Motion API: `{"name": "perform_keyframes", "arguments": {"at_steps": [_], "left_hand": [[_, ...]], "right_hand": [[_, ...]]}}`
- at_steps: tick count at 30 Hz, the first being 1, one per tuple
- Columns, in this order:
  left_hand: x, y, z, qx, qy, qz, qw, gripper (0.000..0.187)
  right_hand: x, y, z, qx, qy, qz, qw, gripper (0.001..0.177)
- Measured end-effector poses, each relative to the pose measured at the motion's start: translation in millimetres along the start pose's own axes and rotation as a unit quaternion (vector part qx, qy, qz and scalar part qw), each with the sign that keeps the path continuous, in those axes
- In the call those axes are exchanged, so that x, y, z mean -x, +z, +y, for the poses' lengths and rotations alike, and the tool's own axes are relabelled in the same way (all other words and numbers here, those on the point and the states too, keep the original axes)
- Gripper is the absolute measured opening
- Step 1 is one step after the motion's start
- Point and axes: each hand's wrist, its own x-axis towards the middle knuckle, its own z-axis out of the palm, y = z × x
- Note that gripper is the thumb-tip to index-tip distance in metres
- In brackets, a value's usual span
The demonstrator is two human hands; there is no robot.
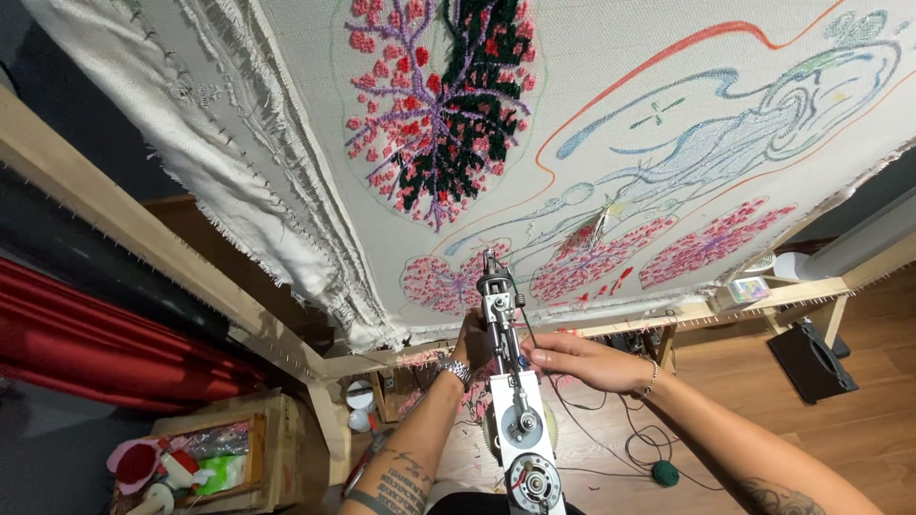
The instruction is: Using a tufting gun to apply yarn into a canvas pattern on a large wooden frame.
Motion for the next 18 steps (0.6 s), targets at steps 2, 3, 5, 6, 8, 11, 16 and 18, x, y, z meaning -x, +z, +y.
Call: {"name": "perform_keyframes", "arguments": {"at_steps": [2,3,5,6,8,11,16,18], "left_hand": [[0,0,21,-0.025,-0.025,0.000,0.999,0.020],[0,0,32,-0.050,-0.051,0.001,0.997,0.023],[-4,0,20,-0.008,-0.062,0.006,0.998,0.021],[-4,0,14,0.032,-0.074,0.011,0.997,0.020],[-12,-1,15,0.122,-0.098,0.030,0.987,0.018],[-15,-4,21,0.173,-0.100,0.057,0.978,0.007],[-22,-16,20,0.137,-0.079,0.071,0.985,0.008],[-23,-20,19,0.112,-0.082,0.088,0.986,0.017]], "right_hand": [[2,0,-5,-0.047,0.025,0.009,0.999,0.037],[3,-1,-8,-0.094,0.049,0.017,0.994,0.035],[10,-11,-7,-0.095,0.045,0.038,0.994,0.033],[14,-15,-5,-0.097,0.041,0.058,0.993,0.033],[25,-28,-1,-0.088,0.040,0.078,0.992,0.035],[49,-45,9,-0.071,0.059,0.129,0.987,0.035],[103,-83,59,-0.055,0.130,0.185,0.972,0.033],[129,-99,87,-0.090,0.173,0.198,0.960,0.034]]}}
